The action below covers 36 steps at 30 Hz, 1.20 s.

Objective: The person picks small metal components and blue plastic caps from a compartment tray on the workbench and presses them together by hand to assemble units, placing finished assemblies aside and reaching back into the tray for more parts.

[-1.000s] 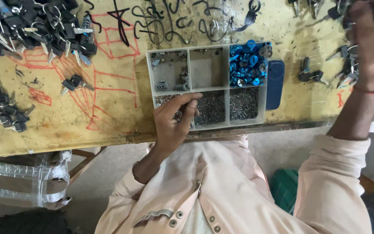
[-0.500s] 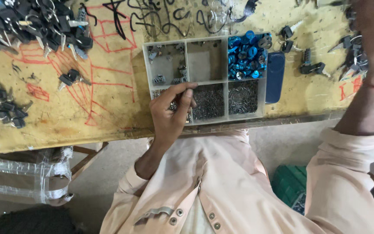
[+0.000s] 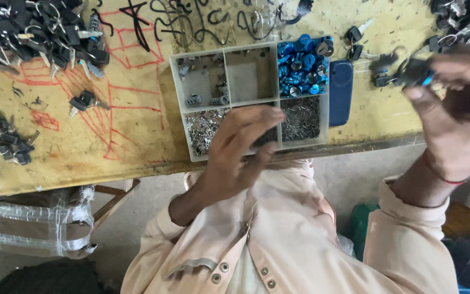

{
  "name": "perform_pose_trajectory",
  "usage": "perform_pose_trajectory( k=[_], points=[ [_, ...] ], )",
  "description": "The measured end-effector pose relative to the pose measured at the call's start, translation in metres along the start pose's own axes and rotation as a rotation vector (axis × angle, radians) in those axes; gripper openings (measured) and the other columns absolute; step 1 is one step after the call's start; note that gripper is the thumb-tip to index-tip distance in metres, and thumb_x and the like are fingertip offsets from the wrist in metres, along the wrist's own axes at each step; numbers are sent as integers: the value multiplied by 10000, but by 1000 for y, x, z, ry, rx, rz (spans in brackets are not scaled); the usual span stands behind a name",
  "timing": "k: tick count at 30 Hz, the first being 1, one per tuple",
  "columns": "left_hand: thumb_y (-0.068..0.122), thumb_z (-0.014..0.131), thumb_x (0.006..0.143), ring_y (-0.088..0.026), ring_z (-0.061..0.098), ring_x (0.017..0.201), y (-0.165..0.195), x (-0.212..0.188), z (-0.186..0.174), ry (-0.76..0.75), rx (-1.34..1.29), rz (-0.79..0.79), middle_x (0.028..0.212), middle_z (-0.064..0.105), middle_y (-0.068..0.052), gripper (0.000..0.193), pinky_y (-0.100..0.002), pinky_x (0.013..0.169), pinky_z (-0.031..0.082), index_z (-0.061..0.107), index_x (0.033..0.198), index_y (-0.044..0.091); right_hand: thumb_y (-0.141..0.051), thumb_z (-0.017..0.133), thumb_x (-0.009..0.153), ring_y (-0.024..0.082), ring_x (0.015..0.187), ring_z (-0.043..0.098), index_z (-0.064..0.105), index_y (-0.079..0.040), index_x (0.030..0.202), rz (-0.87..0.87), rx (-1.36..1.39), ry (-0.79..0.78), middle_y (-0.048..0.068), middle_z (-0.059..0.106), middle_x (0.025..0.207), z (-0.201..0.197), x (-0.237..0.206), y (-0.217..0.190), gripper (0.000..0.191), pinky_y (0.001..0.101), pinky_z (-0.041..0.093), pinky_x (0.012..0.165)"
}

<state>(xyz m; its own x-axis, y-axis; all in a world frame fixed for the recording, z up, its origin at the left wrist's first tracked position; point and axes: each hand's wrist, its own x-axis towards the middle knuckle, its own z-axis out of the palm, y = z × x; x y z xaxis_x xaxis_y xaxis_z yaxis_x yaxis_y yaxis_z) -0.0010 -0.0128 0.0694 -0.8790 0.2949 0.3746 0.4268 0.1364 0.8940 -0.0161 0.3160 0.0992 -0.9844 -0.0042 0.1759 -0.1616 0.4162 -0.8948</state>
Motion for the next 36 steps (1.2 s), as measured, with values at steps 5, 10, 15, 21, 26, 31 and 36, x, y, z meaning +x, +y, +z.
perform_pose_trajectory(
  k=[5,10,15,21,26,31,36],
  points=[
    [205,732,973,-354,552,1327,10,32,21,-86,-181,150,1404,546,-176,565,-507,1199,432,446,1419,9,56,835,701,126,774,720,702,56,1087,-402,-39,-429,197,722,1001,37,22,-48,409,222,549,628],
    [173,854,929,-193,708,1038,11,23,19,-123,-340,-128,1143,725,-37,433,-312,927,576,673,1313,91,110,840,737,203,864,703,719,5,1027,-266,-117,-240,188,699,964,55,-4,-60,330,287,575,708],
    [114,883,886,-195,691,991,14,14,15,29,-166,-35,1134,707,-45,455,-318,852,554,659,1280,80,46,789,826,196,1100,686,561,15,1310,69,325,-432,159,626,1215,52,-20,-39,535,287,596,944],
    [-7,862,885,-224,680,982,20,11,9,26,15,35,1168,686,-62,458,-332,833,562,661,1292,48,40,835,812,192,1084,682,593,41,1307,76,410,-380,175,648,1262,65,-25,-39,550,285,593,953],
    [-17,878,889,-259,675,1011,25,7,8,2,93,107,1173,663,-114,485,-341,796,564,630,1306,-13,68,850,837,167,1019,683,626,42,1182,120,385,-305,156,679,1137,73,-35,-42,413,267,590,901],
    [-41,860,959,-248,675,1008,24,6,7,-2,158,177,1176,647,-119,491,-335,797,572,599,1374,-21,58,841,849,147,996,700,605,33,1172,202,458,-311,130,677,1144,78,-36,-47,401,268,617,888],
    [-50,826,972,-229,664,974,25,5,4,-46,145,174,1197,629,-108,539,-332,836,582,571,1444,0,74,818,860,145,977,691,623,48,1175,250,444,-312,124,664,1089,82,-32,-57,371,271,611,893]
  ],
)
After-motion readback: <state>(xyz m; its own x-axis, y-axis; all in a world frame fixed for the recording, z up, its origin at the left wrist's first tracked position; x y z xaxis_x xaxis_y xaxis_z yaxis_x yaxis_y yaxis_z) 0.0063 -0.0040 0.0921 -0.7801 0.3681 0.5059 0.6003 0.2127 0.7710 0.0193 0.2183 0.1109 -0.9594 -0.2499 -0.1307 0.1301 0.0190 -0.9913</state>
